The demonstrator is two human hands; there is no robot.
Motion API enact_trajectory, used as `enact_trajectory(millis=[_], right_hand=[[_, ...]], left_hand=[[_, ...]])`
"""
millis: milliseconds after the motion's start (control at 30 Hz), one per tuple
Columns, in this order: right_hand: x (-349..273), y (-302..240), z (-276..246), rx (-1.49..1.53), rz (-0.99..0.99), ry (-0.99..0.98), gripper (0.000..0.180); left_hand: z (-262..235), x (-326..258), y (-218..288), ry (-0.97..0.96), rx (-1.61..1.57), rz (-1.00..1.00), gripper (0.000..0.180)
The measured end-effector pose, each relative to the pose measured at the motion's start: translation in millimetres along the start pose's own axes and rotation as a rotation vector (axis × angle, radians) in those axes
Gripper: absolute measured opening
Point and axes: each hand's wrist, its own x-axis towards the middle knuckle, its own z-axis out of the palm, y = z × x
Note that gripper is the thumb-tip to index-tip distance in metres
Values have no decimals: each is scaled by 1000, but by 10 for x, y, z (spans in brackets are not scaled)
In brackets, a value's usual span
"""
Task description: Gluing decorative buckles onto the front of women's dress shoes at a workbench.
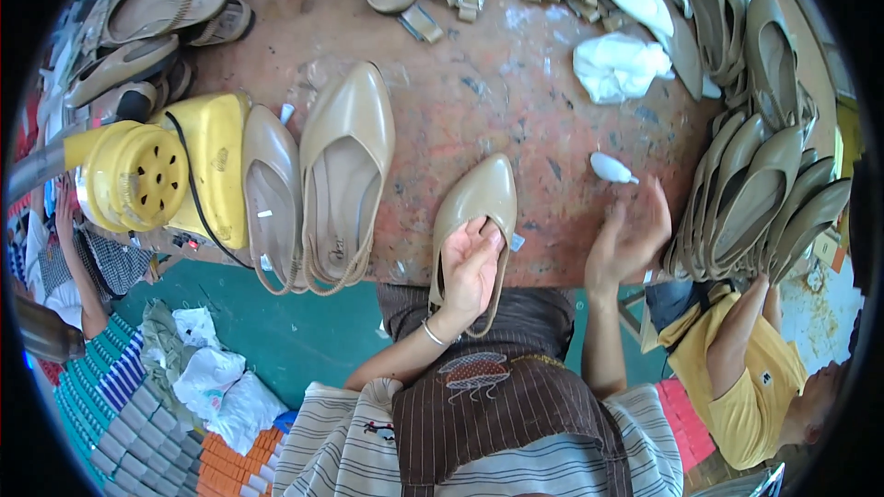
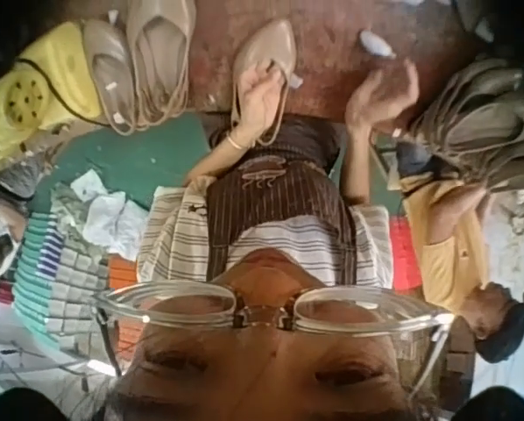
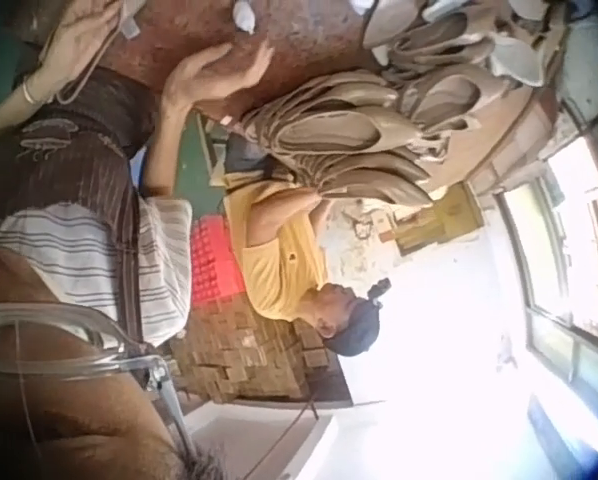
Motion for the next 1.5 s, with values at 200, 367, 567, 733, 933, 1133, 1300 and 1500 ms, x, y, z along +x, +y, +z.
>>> enact_trajectory(millis=[200, 367, 567, 733, 933, 1133, 1300, 1500], right_hand=[[553, -718, 781, -72, -270, -569, 23], [966, -564, 1931, -235, -510, -519, 19], [1032, -405, 1738, -136, -427, -449, 12], [633, -569, 569, 444, 614, -706, 19], [294, -497, 319, 602, 777, -833, 13], [184, -492, 433, 401, 559, -783, 7], [161, -515, 474, 307, 502, -763, 7], [166, -525, 488, 237, 488, -777, 7]], left_hand=[[-27, -41, -16, 46, -37, -7, 21], [-33, 15, -78, 15, -61, 2, 13], [55, 34, -18, 43, -50, -1, 8], [-31, 48, -19, -40, -86, 34, 4], [59, 52, -8, 97, 10, -8, 9], [87, 58, -10, 87, 0, -6, 11], [118, 50, 10, 105, -1, 3, 11], [113, 56, 15, 119, -33, -12, 12]])
